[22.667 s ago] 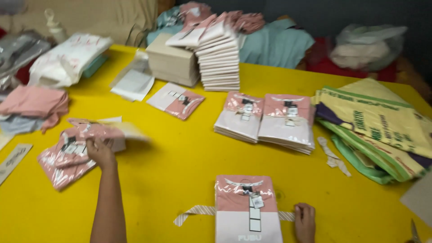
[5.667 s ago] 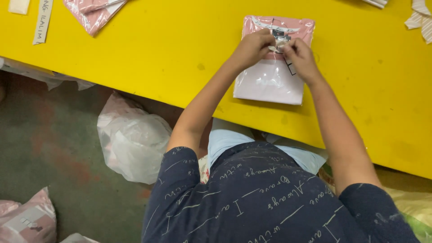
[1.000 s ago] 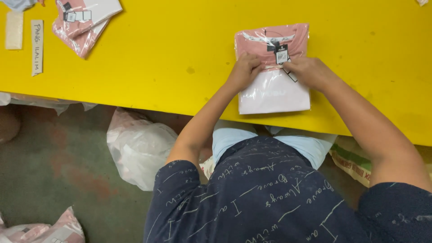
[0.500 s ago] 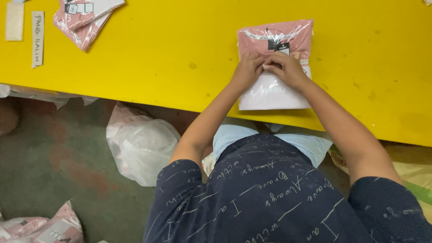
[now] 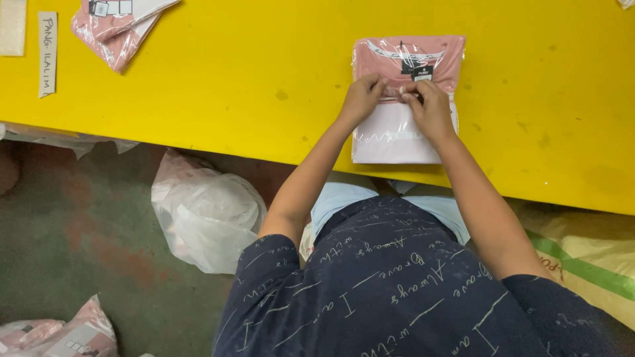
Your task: The person sits at a yellow table and packages folded pink and white shirts. They place each shirt into a clear plastic bag, smooth the packaging, and secure it with a striped paper tie. The person then stacks the finished packages on the table.
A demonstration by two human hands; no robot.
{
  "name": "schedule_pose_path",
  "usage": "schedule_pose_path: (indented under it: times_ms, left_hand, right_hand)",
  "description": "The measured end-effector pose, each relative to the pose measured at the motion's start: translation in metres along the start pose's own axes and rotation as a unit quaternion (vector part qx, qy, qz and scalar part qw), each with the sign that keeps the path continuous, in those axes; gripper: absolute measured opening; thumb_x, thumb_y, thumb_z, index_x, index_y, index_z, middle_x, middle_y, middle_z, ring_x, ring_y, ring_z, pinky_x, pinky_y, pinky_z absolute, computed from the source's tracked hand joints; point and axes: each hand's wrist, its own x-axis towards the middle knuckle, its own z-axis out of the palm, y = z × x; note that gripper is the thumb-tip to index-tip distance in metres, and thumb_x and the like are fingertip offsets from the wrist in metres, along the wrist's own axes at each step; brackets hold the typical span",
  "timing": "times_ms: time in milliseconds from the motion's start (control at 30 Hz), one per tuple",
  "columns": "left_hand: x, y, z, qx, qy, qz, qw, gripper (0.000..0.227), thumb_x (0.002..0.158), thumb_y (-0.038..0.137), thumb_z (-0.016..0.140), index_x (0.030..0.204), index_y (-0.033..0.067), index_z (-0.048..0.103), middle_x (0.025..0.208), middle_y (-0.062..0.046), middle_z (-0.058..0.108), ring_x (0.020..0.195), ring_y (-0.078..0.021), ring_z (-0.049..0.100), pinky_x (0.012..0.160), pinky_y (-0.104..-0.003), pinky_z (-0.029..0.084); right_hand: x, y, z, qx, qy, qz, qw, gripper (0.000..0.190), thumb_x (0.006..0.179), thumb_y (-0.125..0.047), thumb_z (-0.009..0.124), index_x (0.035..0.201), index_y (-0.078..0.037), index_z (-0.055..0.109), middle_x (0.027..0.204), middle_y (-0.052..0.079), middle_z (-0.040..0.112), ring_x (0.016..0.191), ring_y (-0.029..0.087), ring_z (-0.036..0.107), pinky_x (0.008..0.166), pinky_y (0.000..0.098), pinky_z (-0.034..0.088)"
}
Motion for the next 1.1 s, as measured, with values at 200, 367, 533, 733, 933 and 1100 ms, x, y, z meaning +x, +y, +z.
schedule_pose_path:
  times_ms: [200,367,533,733,933,1100]
  left_hand:
    - [-0.003,0.027,-0.006,-0.036,-0.001,-0.025,0.999,0.027,0.097,0.028,0.055,0.082,0.0096,0.067,0.077,-0.020,0.068,0.082,-0.0440,0.069,0.076,-0.049,0.052]
    - [0.001,0.026,-0.002,-0.016,-0.003,-0.052,0.999,0.032,0.096,0.035,0.051,0.073,0.0143,0.060,0.076,-0.007,0.074,0.074,-0.0243,0.067,0.070,-0.038,0.047]
    - [0.012,0.037,0.014,-0.003,-0.024,-0.026,0.999,0.030,0.096,0.031,0.051,0.070,0.0158,0.052,0.069,-0.007,0.066,0.068,-0.0236,0.062,0.064,-0.038,0.042]
    - [0.010,0.052,0.016,0.047,-0.023,-0.016,0.999,0.031,0.095,0.033,0.051,0.070,0.0152,0.051,0.071,-0.010,0.067,0.069,-0.0295,0.063,0.062,-0.043,0.040]
    - [0.017,0.061,0.033,0.083,-0.036,0.021,0.996,0.026,0.092,0.030,0.054,0.073,0.0129,0.059,0.083,-0.009,0.072,0.079,-0.0309,0.067,0.068,-0.045,0.047]
    - [0.011,0.077,0.010,-0.064,-0.083,0.068,0.992,0.018,0.095,0.025,0.057,0.079,0.0146,0.059,0.079,0.000,0.064,0.076,-0.0172,0.060,0.068,-0.033,0.045]
  right_hand:
    - [0.002,-0.004,-0.002,-0.017,0.008,0.013,1.000,0.016,0.103,-0.004,0.074,0.111,0.000,0.061,0.096,0.021,0.067,0.094,0.043,0.069,0.079,0.0479,0.056]
    - [0.011,-0.020,-0.011,0.075,-0.062,0.101,0.990,0.018,0.102,-0.001,0.062,0.110,-0.007,0.047,0.104,0.008,0.062,0.095,0.023,0.066,0.082,0.0338,0.048]
    - [0.014,-0.024,-0.014,0.100,-0.065,0.121,0.985,0.014,0.102,-0.002,0.060,0.114,-0.005,0.052,0.108,0.010,0.066,0.089,0.020,0.072,0.081,0.0312,0.054]
    - [0.015,-0.029,-0.020,0.098,-0.069,0.120,0.986,0.009,0.104,-0.006,0.057,0.113,-0.004,0.056,0.103,0.010,0.069,0.087,0.021,0.071,0.080,0.0328,0.054]
    - [0.009,0.000,-0.014,0.023,-0.079,0.098,0.992,0.013,0.096,-0.008,0.064,0.108,-0.005,0.062,0.096,0.012,0.070,0.083,0.023,0.061,0.071,0.0362,0.043]
    - [0.002,-0.004,-0.015,0.044,-0.053,0.107,0.992,0.021,0.095,-0.010,0.066,0.115,-0.006,0.062,0.099,0.012,0.072,0.087,0.023,0.066,0.075,0.0372,0.048]
